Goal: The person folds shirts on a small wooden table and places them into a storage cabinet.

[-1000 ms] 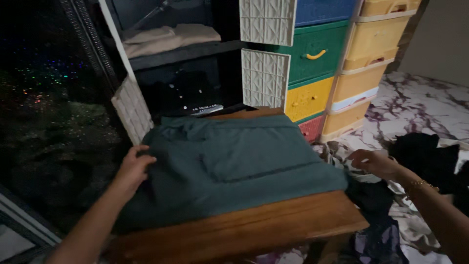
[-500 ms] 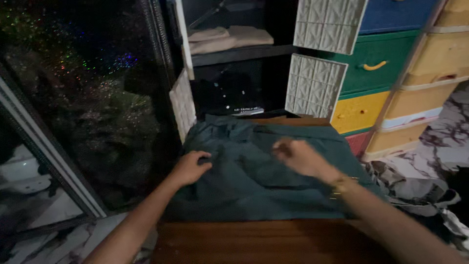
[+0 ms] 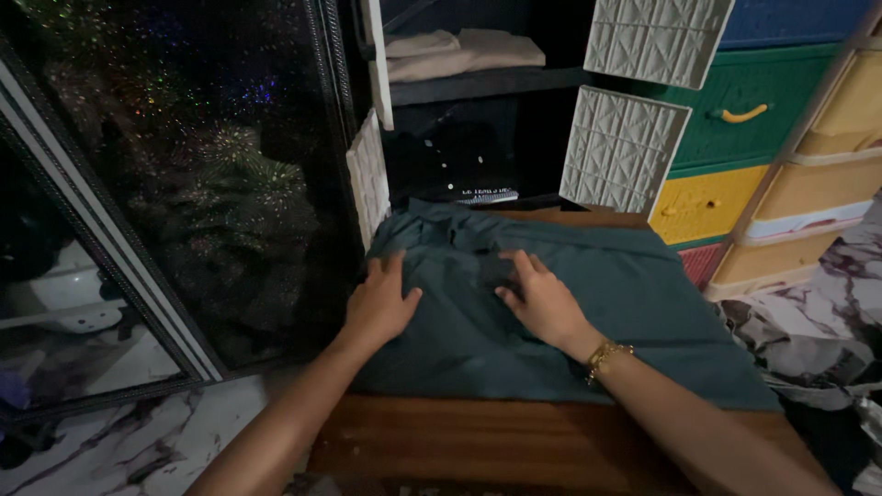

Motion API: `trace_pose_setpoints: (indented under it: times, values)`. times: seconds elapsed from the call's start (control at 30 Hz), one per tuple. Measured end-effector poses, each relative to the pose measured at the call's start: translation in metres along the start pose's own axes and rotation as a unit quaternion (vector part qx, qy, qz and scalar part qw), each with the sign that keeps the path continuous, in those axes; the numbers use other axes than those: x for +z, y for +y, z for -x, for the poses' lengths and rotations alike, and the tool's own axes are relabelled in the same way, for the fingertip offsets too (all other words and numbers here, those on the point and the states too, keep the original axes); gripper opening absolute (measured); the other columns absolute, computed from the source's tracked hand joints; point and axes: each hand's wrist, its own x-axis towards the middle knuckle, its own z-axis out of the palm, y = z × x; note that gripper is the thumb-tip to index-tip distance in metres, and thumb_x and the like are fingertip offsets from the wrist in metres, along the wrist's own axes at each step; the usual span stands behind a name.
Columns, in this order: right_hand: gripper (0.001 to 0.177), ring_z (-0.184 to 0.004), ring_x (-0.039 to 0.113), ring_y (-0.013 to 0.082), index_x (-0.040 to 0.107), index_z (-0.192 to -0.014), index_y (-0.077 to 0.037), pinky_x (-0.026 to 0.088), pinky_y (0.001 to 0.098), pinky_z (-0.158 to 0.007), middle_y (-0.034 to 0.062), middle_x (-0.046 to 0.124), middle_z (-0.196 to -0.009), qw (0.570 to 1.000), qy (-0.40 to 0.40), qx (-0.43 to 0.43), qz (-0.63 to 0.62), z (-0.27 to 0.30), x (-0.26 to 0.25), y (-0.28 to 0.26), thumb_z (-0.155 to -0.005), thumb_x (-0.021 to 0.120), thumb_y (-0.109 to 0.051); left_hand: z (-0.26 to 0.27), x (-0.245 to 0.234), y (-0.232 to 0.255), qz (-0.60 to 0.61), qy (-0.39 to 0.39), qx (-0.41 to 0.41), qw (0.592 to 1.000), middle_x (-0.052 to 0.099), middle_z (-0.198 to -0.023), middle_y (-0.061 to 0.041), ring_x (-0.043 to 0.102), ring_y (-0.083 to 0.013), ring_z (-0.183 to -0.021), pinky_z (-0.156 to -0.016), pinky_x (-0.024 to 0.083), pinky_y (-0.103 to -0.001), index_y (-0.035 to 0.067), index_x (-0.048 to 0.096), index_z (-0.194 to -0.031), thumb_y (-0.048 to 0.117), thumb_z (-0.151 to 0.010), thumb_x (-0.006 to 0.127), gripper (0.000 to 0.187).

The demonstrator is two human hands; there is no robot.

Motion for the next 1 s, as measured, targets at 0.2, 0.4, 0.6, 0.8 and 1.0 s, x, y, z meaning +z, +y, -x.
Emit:
trace_pose_setpoints:
  times: [0.2, 0.4, 0.6, 0.8, 1.0]
  values:
    - [0.042, -0.107, 0.066, 0.0374, 0.054, -0.132, -0.017, 0.058, 0.0479, -0.091, 0.0127, 0.057, -0.125, 0.996, -0.056, 0.002, 0.075, 0.011, -0.005, -0.010, -0.095, 0.064, -0.032, 0.014, -0.017, -0.013, -0.047, -0.028, -0.098, 0.994, 0.062, -0.131, -0.027, 0.065, -0.0430, -0.116, -0.097, 0.055, -0.050, 0.004, 0.049, -0.144, 0.051, -0.092, 0.066, 0.071]
    - [0.040, -0.129, 0.050, 0.0307, 0.060, -0.132, -0.023, 0.039, 0.0614, -0.108, 0.0080, 0.050, -0.136, 0.970, -0.133, -0.011, 0.203, 0.015, -0.002, -0.013, -0.097, 0.061, -0.041, 0.025, -0.026, -0.020, -0.085, -0.071, -0.116, 0.987, 0.071, -0.117, -0.023, 0.070, -0.0385, -0.111, -0.095, 0.057, -0.047, -0.001, 0.068, -0.120, 0.062, -0.084, 0.071, 0.072]
    - [0.040, -0.132, 0.048, 0.0313, 0.063, -0.128, -0.020, 0.036, 0.0588, -0.106, 0.0097, 0.050, -0.139, 0.973, -0.115, -0.145, 0.135, 0.029, 0.000, -0.055, -0.094, 0.063, -0.041, 0.053, -0.050, -0.043, -0.088, -0.136, -0.117, 0.980, 0.076, -0.100, -0.022, 0.075, -0.0362, -0.094, -0.083, 0.059, -0.046, -0.003, 0.075, -0.095, 0.068, -0.086, 0.067, 0.072]
    - [0.069, -0.143, 0.035, 0.0330, 0.037, -0.151, -0.022, 0.026, 0.0624, -0.112, 0.0103, 0.038, -0.149, 0.946, -0.245, -0.154, 0.146, 0.048, 0.006, -0.074, -0.095, 0.058, -0.055, 0.081, -0.051, -0.066, 0.034, -0.058, 0.006, 0.998, 0.074, -0.084, -0.025, 0.072, -0.0383, -0.078, -0.074, 0.054, -0.046, -0.002, 0.074, -0.094, 0.049, -0.092, 0.064, 0.052]
    - [0.069, -0.143, 0.037, 0.0321, 0.032, -0.155, -0.023, 0.025, 0.0625, -0.114, 0.0086, 0.039, -0.152, 0.967, -0.222, -0.116, 0.055, 0.052, -0.007, -0.064, -0.097, 0.049, -0.056, 0.093, -0.054, -0.059, 0.097, 0.021, 0.015, 0.995, 0.072, -0.085, -0.024, 0.072, -0.0386, -0.079, -0.075, 0.054, -0.048, 0.001, 0.067, -0.112, 0.041, -0.101, 0.056, 0.043]
